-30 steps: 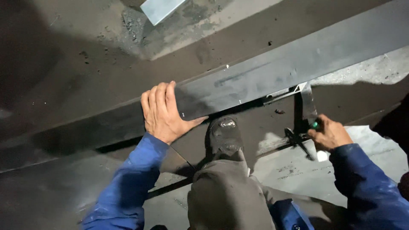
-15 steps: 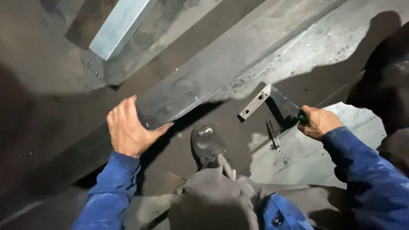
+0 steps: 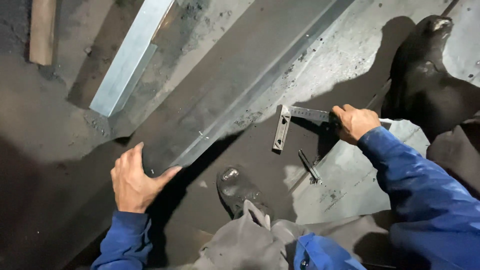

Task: Measuring and marking a metal beam using a square ruler and a marker.

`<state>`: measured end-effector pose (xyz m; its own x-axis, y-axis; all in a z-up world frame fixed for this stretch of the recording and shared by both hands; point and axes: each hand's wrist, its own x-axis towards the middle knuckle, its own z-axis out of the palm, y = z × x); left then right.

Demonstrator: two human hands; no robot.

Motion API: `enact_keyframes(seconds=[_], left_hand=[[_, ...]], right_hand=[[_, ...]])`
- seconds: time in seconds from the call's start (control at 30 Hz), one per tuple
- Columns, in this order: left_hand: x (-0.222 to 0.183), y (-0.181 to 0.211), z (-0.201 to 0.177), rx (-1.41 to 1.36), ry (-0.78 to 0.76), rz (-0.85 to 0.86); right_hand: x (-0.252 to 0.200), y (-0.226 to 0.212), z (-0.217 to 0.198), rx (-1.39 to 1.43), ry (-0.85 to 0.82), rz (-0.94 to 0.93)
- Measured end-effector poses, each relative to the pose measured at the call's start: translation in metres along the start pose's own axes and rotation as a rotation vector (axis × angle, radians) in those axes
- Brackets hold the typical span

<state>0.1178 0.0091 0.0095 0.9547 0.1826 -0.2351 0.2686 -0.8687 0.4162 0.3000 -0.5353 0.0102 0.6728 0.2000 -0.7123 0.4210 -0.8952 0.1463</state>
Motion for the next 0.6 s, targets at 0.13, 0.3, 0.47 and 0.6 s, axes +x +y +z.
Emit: enact_keyframes(seconds=[0.13, 0.3, 0.47, 0.6], left_hand=[[0.013, -0.009, -0.005, -0.012, 0.049, 0.063], [0.027, -0.021, -0.007, -0.056, -0.020, 0.053], [0.036, -0.025, -0.011, -0.034, -0.077, -0.008], [0.044, -0.027, -0.004, -0.024, -0.133, -0.079]], right_hand=[[0.022, 0.015, -0.012, -0.088, 0.106, -0.070], [0.052, 0.023, -0.052, -0.189, 0.204, -0.152], [0.067, 0.045, -0.103, -0.220, 0.359, -0.258], [0.053, 0.061, -0.174, -0.211, 0.299, -0.238]])
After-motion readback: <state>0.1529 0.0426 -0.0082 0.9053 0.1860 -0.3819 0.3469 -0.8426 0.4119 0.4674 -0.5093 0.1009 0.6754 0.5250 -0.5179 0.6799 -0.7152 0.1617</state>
